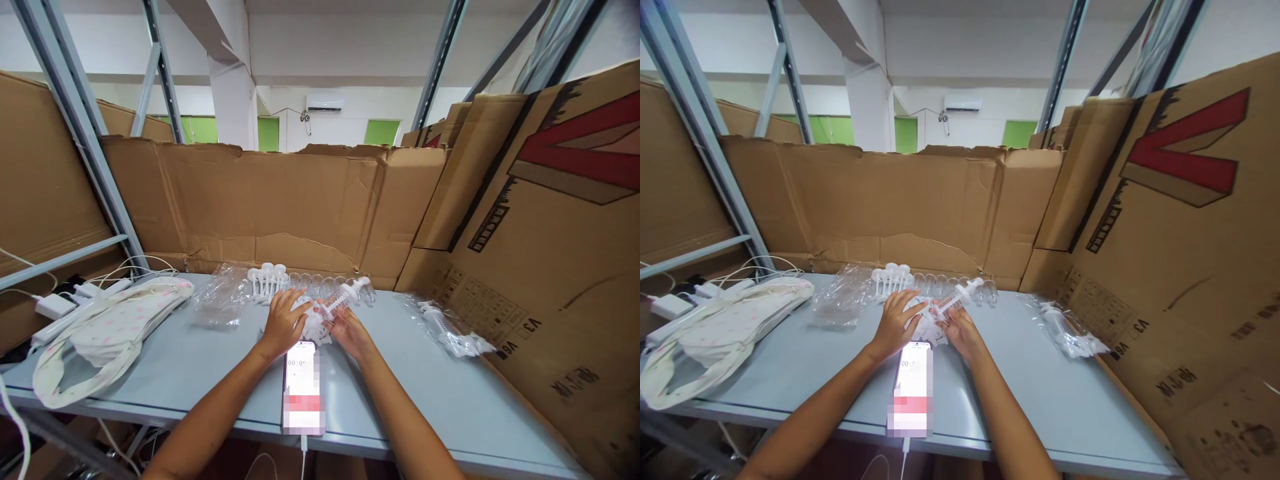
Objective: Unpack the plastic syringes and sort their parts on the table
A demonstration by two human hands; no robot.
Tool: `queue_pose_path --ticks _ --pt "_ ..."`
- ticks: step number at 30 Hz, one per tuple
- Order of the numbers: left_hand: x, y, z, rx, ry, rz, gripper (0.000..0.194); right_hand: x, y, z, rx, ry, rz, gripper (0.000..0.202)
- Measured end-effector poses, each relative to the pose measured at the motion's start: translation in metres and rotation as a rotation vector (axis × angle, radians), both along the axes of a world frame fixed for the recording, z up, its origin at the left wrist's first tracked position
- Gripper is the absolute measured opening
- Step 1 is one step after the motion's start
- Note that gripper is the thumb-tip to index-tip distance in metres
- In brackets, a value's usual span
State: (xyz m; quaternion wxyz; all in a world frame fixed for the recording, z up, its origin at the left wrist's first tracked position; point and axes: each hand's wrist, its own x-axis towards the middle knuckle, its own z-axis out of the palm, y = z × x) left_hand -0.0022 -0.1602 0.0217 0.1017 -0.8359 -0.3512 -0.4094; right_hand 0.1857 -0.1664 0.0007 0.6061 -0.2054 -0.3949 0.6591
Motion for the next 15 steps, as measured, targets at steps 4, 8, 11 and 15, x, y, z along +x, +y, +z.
queue_pose_path --ticks 4,8,11,15 --pt "-0.004 -0.001 -0.005 -0.279 -0.119 -0.077 0.023 0.0 0.0 0.0 -0.001 -0.001 -0.031 0.015" --pt "-0.003 -0.008 -0.004 -0.273 -0.158 -0.035 0.027 -0.003 -0.002 0.002 -0.031 -0.055 -0.018 0.016" --pt "-0.001 -0.01 -0.003 -0.214 -0.106 0.007 0.025 -0.006 -0.003 0.002 -0.046 -0.088 -0.014 0.02" --pt "-0.001 -0.01 -0.004 -0.219 -0.03 -0.012 0.033 -0.011 -0.005 0.0 -0.054 -0.117 -0.032 0.023"
